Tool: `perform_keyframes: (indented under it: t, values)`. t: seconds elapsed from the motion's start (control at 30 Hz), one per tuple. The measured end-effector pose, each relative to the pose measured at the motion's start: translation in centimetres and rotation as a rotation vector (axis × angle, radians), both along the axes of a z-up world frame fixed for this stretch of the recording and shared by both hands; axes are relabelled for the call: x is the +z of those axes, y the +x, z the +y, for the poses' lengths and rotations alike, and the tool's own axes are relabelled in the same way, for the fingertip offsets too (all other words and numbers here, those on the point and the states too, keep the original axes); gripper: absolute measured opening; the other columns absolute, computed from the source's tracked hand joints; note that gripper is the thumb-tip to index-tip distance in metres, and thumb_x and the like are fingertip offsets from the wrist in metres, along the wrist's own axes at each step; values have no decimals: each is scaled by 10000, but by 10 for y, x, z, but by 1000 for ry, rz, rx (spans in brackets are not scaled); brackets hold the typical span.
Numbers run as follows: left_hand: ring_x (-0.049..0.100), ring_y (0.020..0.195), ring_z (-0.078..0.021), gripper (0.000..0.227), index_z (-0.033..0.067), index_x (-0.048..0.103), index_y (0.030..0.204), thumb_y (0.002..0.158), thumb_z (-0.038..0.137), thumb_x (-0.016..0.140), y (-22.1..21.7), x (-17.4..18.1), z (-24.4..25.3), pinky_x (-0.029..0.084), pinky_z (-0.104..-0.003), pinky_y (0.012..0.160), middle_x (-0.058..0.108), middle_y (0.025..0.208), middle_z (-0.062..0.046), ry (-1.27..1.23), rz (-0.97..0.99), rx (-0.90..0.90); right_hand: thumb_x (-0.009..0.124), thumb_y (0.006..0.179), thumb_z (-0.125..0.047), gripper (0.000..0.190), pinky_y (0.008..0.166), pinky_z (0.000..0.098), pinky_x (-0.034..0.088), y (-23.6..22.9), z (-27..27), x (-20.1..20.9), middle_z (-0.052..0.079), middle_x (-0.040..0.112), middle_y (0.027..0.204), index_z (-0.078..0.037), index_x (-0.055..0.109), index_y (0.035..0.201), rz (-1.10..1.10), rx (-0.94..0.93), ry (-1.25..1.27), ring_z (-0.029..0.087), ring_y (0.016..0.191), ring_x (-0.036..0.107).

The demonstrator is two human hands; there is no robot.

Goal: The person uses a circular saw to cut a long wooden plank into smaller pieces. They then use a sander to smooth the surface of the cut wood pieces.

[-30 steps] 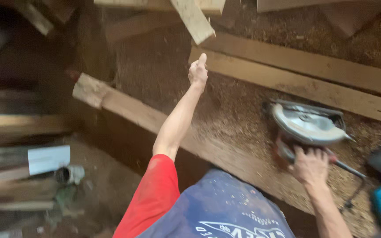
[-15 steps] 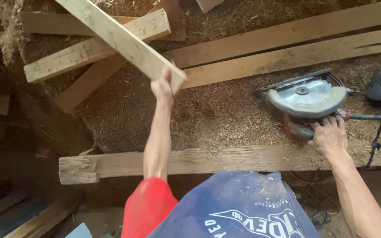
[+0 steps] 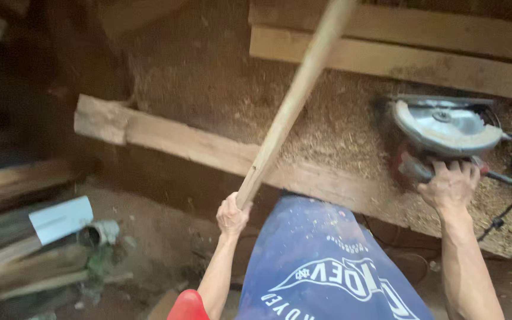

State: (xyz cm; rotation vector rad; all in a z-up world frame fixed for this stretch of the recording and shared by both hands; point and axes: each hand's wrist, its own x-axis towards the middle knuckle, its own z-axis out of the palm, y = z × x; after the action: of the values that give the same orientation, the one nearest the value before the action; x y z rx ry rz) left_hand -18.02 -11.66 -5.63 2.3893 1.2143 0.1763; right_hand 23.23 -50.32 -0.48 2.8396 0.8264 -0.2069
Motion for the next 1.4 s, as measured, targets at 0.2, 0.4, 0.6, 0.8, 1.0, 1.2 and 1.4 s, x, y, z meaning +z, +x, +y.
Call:
perform_keyframes:
  t: [0.2, 0.4, 0.6, 0.8, 1.0, 1.2, 1.4]
  values:
    - [637, 939, -337, 480, 119, 631, 1154, 686, 153, 732, -24, -26, -39, 537, -458, 807, 683, 1062, -114, 400, 256, 7, 873, 640, -418, 745, 1197, 507, 367, 20, -11, -16, 156, 709, 1266, -257, 708, 1348, -12, 171, 38, 356, 1238, 584]
    - [653, 1004, -367, 419, 117, 647, 1208, 853, 310, 759, 61, -16, -16, 530, -523, 854, 698, 1067, -128, 263, -43, -49, 816, 678, -298, 739, 1185, 572, 303, 21, -6, -18, 192, 696, 1282, -269, 685, 1405, 52, 105, 91, 410, 1287, 556]
    - [673, 976, -388, 538, 79, 559, 1207, 870, 453, 750, 164, -24, -16, 531, -539, 783, 702, 1061, -183, 185, 66, -93, 822, 667, -329, 766, 1124, 537, 355, 32, 1, 5, 180, 701, 1198, -280, 606, 1401, 164, 227, -30, 379, 1174, 603]
    - [699, 935, -446, 606, 84, 599, 1146, 832, 569, 781, 162, -20, 21, 542, -561, 792, 734, 1010, -209, -15, 108, -106, 685, 920, -322, 451, 736, 385, 580, 58, 9, 6, 77, 739, 984, -224, 603, 1353, 450, 244, -502, 203, 771, 727]
    - [758, 904, -365, 609, 73, 676, 1140, 758, 526, 818, 131, 29, 75, 588, -457, 801, 769, 967, -209, -328, 43, -190, 677, 924, -299, 466, 705, 421, 598, 44, 42, 58, 141, 813, 911, -212, 659, 1382, 530, 1, -193, 260, 734, 734]
    - [770, 889, -273, 573, 27, 707, 1118, 769, 458, 848, 134, 71, 104, 604, -378, 768, 783, 970, -189, -371, 46, -303, 774, 793, -458, 512, 788, 451, 607, -10, 39, 109, 158, 776, 978, -179, 743, 1221, 379, -218, 263, 338, 825, 751]
    - [754, 831, -164, 533, 10, 711, 1133, 753, 352, 859, 206, 109, 79, 599, -326, 760, 799, 933, -127, -601, 54, -338, 678, 796, -269, 454, 634, 461, 609, -35, 62, 98, 166, 742, 806, -154, 681, 1235, 273, -260, 255, 341, 683, 743]
